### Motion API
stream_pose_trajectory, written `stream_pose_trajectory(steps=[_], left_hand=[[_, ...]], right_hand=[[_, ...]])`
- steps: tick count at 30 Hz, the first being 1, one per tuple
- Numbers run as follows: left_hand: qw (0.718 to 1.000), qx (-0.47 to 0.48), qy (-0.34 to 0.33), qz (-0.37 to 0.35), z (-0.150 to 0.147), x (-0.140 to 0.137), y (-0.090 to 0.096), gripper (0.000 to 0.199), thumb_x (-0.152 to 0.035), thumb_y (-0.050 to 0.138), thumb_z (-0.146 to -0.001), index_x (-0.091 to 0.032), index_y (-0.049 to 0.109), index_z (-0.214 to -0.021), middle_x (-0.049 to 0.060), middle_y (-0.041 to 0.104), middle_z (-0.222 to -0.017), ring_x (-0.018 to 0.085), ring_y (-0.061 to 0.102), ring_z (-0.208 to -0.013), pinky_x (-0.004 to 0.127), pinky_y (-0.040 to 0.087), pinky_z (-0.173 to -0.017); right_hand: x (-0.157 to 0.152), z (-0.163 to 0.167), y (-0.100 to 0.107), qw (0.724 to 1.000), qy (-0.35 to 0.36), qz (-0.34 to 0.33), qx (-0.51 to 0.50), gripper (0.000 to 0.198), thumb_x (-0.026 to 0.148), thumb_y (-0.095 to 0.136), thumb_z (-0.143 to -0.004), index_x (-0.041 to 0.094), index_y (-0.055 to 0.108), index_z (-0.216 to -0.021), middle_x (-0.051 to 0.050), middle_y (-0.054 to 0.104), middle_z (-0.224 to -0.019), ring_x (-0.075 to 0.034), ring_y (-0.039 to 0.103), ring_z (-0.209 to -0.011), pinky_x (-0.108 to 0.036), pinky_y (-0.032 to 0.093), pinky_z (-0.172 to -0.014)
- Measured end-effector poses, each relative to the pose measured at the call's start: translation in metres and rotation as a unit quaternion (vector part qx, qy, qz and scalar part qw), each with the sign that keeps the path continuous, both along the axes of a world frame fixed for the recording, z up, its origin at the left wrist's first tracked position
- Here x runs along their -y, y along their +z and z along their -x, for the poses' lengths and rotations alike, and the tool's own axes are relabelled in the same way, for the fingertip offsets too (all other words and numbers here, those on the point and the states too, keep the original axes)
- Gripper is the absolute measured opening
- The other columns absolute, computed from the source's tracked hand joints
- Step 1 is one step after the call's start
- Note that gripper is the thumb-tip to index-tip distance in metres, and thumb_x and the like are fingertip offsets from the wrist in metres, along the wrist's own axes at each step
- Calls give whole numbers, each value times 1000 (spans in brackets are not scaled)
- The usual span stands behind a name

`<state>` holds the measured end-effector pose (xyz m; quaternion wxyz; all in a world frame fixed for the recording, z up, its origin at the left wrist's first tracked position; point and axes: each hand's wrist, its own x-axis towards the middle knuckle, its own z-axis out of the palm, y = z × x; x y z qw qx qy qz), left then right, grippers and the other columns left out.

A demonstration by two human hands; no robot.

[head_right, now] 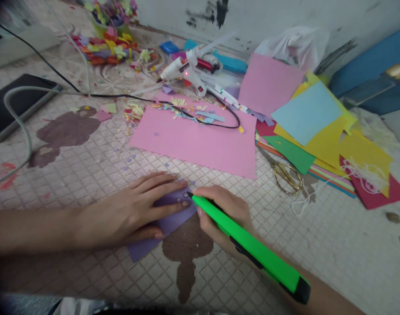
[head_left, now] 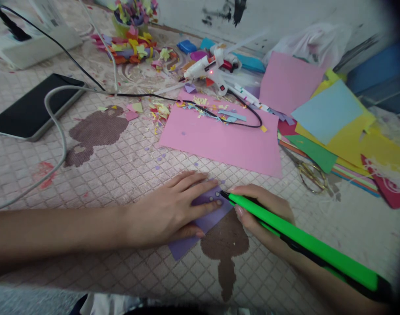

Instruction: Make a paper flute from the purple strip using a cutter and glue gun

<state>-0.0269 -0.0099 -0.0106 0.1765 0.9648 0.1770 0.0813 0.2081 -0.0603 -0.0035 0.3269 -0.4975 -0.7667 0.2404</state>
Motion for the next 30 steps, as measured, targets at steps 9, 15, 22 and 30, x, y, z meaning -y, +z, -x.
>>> stream_pose_trajectory(steps=[9, 15, 22, 30], left_hand=[[1000, 21, 2, 2, -1, -1, -1, 51, -45, 49, -88, -20, 46, -133, 14, 35, -145, 34, 30, -133, 55, 28, -107], [1000, 12, -3, -6, 0, 0, -1, 53, -46, 46, -89, -20, 44, -135, 14, 33, -146, 34, 28, -133, 54, 28, -107], [1000, 10, -4, -8, -1, 0, -1, 53, -47, 46, -89, -20, 43, -136, 13, 32, -147, 33, 26, -134, 54, 25, -108], [1000, 23, -5, 7, 0, -1, -1, 55, -47, 48, -88, -19, 43, -135, 14, 32, -147, 33, 24, -135, 53, 25, -109]], right_hand=[[0, 1, 0, 1000, 12, 2, 12, 26, 14, 55, -81, 22, 59, -106, -3, 67, -90, -16, 64, -81, -29, 52, -69], [2, 0, 2, 999, -24, 12, -17, 24, 15, 55, -81, 24, 60, -103, -2, 67, -92, -15, 64, -82, -26, 52, -68], [3, -4, 4, 998, -45, 46, -27, 23, 16, 56, -81, 25, 61, -102, -1, 69, -88, -14, 65, -75, -22, 51, -59], [3, -5, 2, 997, -44, 54, -25, 23, 16, 56, -81, 26, 61, -101, -1, 68, -89, -15, 65, -78, -24, 52, -62]])
